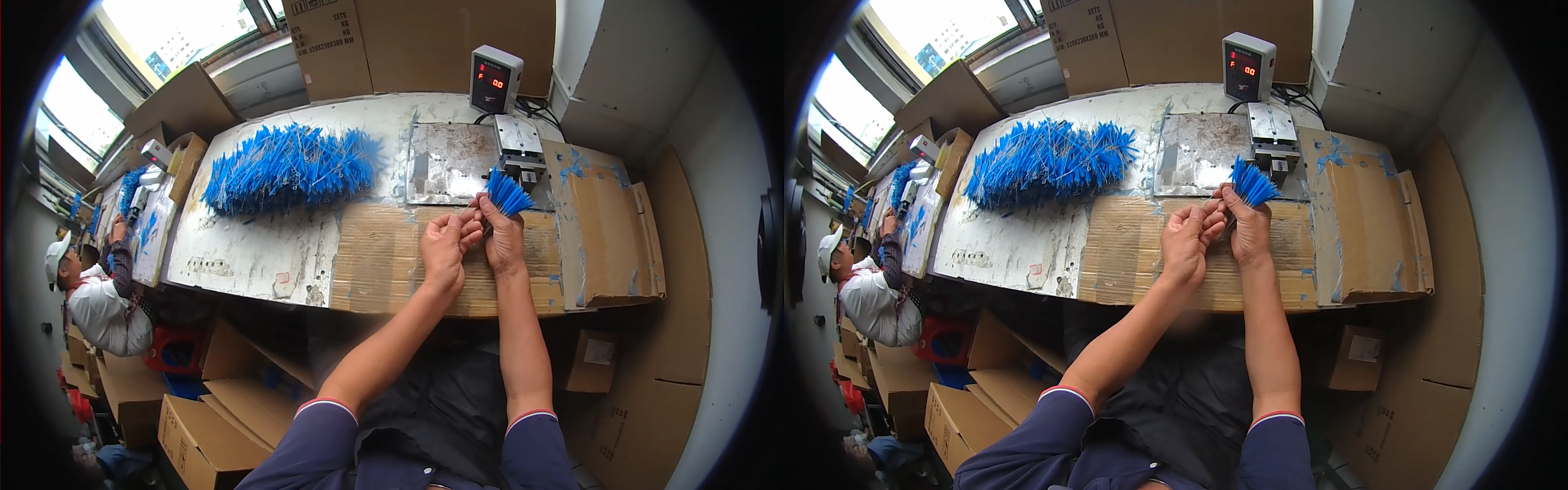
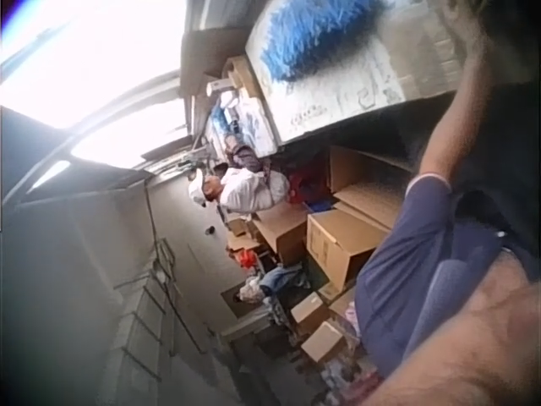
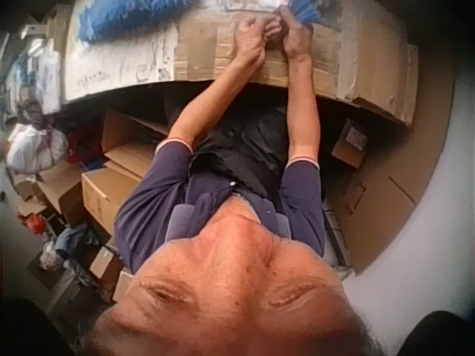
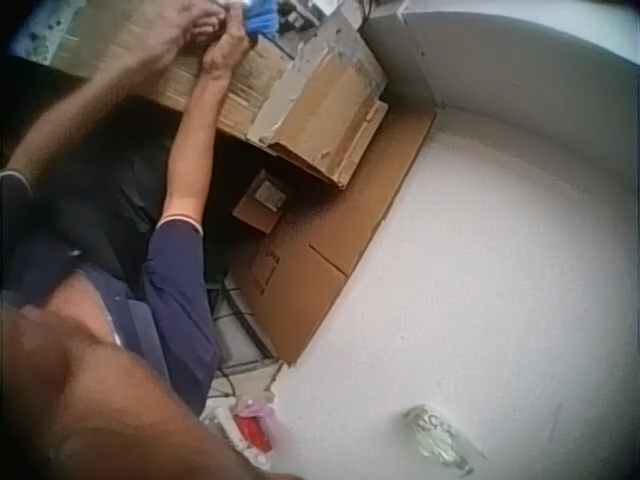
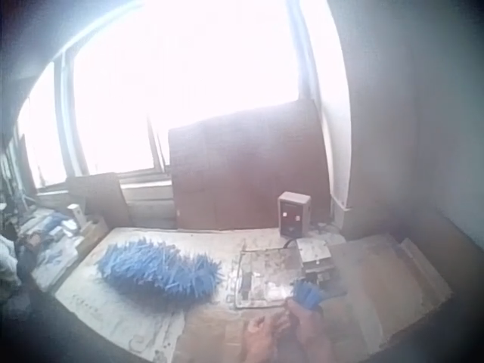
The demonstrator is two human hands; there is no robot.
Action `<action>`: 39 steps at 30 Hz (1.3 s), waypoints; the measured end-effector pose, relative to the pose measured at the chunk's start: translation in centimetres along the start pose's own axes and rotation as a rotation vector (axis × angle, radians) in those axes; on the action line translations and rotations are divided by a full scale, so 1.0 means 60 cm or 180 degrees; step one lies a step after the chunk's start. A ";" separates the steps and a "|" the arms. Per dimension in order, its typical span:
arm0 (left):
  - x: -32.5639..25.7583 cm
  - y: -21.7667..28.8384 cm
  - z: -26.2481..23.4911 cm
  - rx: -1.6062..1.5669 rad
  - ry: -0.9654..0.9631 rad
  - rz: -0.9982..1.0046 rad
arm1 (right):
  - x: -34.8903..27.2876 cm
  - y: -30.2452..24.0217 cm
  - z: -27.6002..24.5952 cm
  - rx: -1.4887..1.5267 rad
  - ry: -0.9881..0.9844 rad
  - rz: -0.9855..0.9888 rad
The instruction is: The person is bundling and trimming blue plastic brush fibers using a manual cutting jig and scale in a factory setting.
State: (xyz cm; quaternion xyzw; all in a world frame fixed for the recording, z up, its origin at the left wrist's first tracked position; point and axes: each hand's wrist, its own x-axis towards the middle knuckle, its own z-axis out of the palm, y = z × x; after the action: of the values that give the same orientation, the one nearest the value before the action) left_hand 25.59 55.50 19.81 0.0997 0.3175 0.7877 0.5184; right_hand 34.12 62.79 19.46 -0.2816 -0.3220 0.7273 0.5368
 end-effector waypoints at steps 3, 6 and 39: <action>-0.008 0.004 0.005 0.0442 0.0178 0.0107 | -0.003 -0.003 0.001 -0.0007 -0.0112 0.0021; -0.013 0.012 0.000 0.0797 -0.0012 0.0061 | -0.004 -0.010 0.005 0.0012 -0.0213 -0.0043; 0.073 0.590 -0.145 0.4710 0.1117 0.2435 | -0.019 -0.015 -0.001 0.0093 -0.0429 0.0235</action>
State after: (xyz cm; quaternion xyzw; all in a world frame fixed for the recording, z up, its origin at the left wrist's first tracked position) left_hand -7.26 46.68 33.65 0.3897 0.7709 0.5023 -0.0389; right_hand 35.02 61.88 20.19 -0.2358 -0.3361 0.7685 0.4907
